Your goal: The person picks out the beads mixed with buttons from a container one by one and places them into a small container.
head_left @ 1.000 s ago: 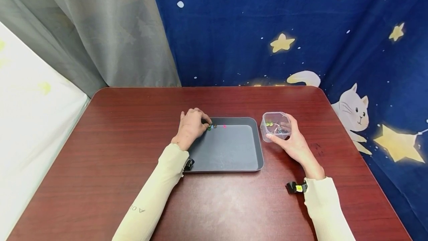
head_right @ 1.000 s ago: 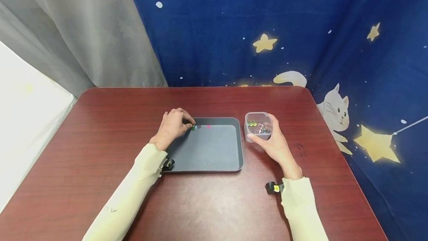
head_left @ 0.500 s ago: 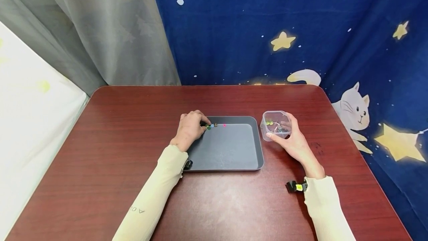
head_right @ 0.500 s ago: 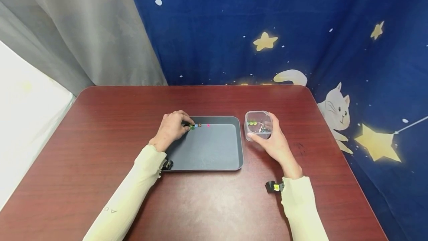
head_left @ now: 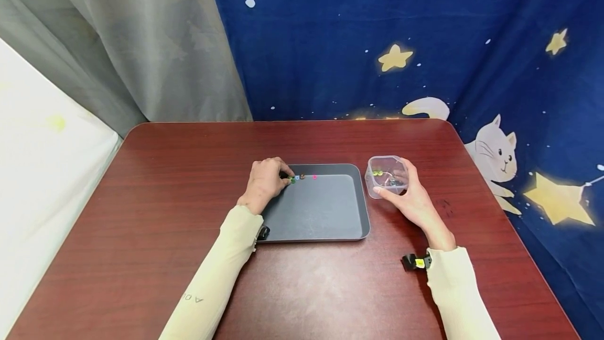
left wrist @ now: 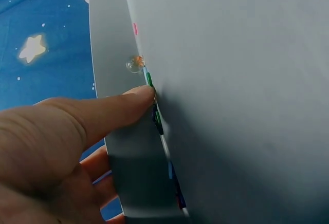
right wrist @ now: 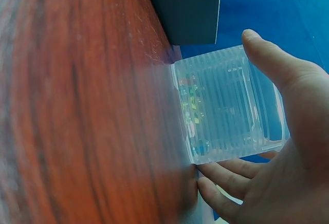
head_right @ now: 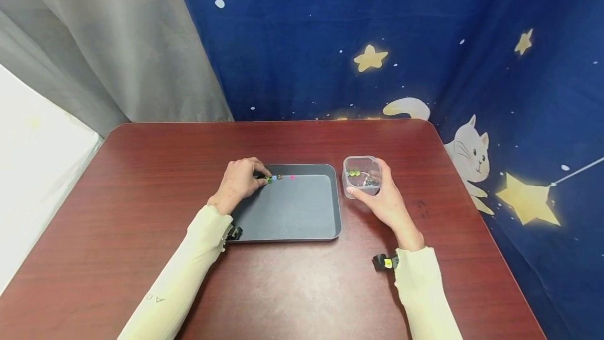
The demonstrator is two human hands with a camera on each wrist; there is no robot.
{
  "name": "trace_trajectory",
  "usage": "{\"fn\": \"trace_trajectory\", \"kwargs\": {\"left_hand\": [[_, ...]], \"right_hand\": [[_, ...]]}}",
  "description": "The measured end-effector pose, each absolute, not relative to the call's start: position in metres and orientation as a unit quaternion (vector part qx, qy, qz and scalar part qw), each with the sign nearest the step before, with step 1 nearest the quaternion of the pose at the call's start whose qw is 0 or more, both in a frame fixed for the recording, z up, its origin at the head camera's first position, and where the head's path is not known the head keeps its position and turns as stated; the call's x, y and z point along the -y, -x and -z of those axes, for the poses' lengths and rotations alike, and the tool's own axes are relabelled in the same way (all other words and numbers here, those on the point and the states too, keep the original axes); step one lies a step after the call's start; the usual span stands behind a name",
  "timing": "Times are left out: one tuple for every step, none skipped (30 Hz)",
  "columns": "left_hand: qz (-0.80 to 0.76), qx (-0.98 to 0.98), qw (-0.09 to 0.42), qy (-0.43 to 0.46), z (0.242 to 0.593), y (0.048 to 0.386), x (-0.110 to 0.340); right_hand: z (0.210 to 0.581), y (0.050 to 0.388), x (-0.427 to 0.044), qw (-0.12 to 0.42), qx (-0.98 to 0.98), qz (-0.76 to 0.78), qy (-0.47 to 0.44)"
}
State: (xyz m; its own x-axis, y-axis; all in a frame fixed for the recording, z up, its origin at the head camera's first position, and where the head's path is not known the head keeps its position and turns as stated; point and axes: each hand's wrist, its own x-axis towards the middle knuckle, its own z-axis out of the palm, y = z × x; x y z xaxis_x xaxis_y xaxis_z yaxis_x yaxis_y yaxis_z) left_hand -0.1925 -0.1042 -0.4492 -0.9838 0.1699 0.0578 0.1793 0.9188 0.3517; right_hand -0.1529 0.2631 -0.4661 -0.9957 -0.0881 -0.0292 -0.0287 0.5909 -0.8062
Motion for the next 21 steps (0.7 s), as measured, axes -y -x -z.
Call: {"fn": "trace_trajectory", "kwargs": {"left_hand": [[0.181,0.979,0.013,0.089,0.4490,0.1925,0.1040],[0.181,0.979,0.013,0.089,0.4490,0.1925,0.1038],[0.181,0.979,0.014,0.089,0.4489,0.1927,0.1035],[0.181,0.979,0.013,0.088,0.4487,0.1929,0.1033],[0.182,0.979,0.012,0.088,0.4486,0.1930,0.1032],[0.183,0.979,0.013,0.088,0.4487,0.1932,0.1031],[0.184,0.979,0.014,0.088,0.4489,0.1935,0.1031],[0.188,0.978,0.015,0.087,0.4490,0.1937,0.1033],[0.194,0.977,0.018,0.086,0.4492,0.1940,0.1036],[0.202,0.976,0.020,0.084,0.4494,0.1942,0.1040],[0.211,0.974,0.023,0.083,0.4495,0.1943,0.1045],[0.221,0.971,0.025,0.082,0.4494,0.1945,0.1048],[0.232,0.969,0.027,0.080,0.4493,0.1946,0.1051],[0.242,0.967,0.030,0.078,0.4491,0.1948,0.1053],[0.250,0.964,0.032,0.078,0.4489,0.1950,0.1054],[0.257,0.963,0.033,0.078,0.4488,0.1951,0.1056],[0.261,0.961,0.037,0.078,0.4485,0.1952,0.1056],[0.265,0.960,0.041,0.078,0.4483,0.1954,0.1055],[0.267,0.959,0.047,0.080,0.4483,0.1956,0.1056],[0.270,0.958,0.054,0.080,0.4482,0.1957,0.1055],[0.274,0.956,0.062,0.082,0.4480,0.1958,0.1054]], "right_hand": [[0.4656,0.1527,-0.2630,0.033,-0.891,0.451,0.033],[0.4653,0.1524,-0.2629,0.034,-0.891,0.451,0.032],[0.4654,0.1527,-0.2631,0.034,-0.891,0.451,0.032],[0.4656,0.1529,-0.2632,0.034,-0.892,0.450,0.031],[0.4659,0.1531,-0.2633,0.034,-0.892,0.449,0.031],[0.4664,0.1533,-0.2633,0.034,-0.893,0.449,0.030],[0.4669,0.1535,-0.2632,0.033,-0.893,0.447,0.030],[0.4675,0.1538,-0.2633,0.033,-0.894,0.446,0.029],[0.4684,0.1542,-0.2635,0.032,-0.895,0.445,0.030],[0.4690,0.1544,-0.2635,0.033,-0.895,0.444,0.029],[0.4695,0.1545,-0.2637,0.033,-0.895,0.443,0.029],[0.4700,0.1546,-0.2637,0.032,-0.896,0.443,0.029],[0.4701,0.1547,-0.2636,0.033,-0.896,0.442,0.029],[0.4703,0.1547,-0.2637,0.033,-0.896,0.442,0.028],[0.4702,0.1547,-0.2637,0.034,-0.896,0.443,0.028],[0.4700,0.1545,-0.2635,0.035,-0.895,0.443,0.027],[0.4699,0.1544,-0.2635,0.035,-0.895,0.443,0.027],[0.4698,0.1544,-0.2634,0.035,-0.895,0.443,0.026],[0.4696,0.1543,-0.2633,0.036,-0.895,0.443,0.026],[0.4695,0.1541,-0.2632,0.036,-0.895,0.443,0.025],[0.4696,0.1541,-0.2632,0.035,-0.896,0.443,0.025]]}}
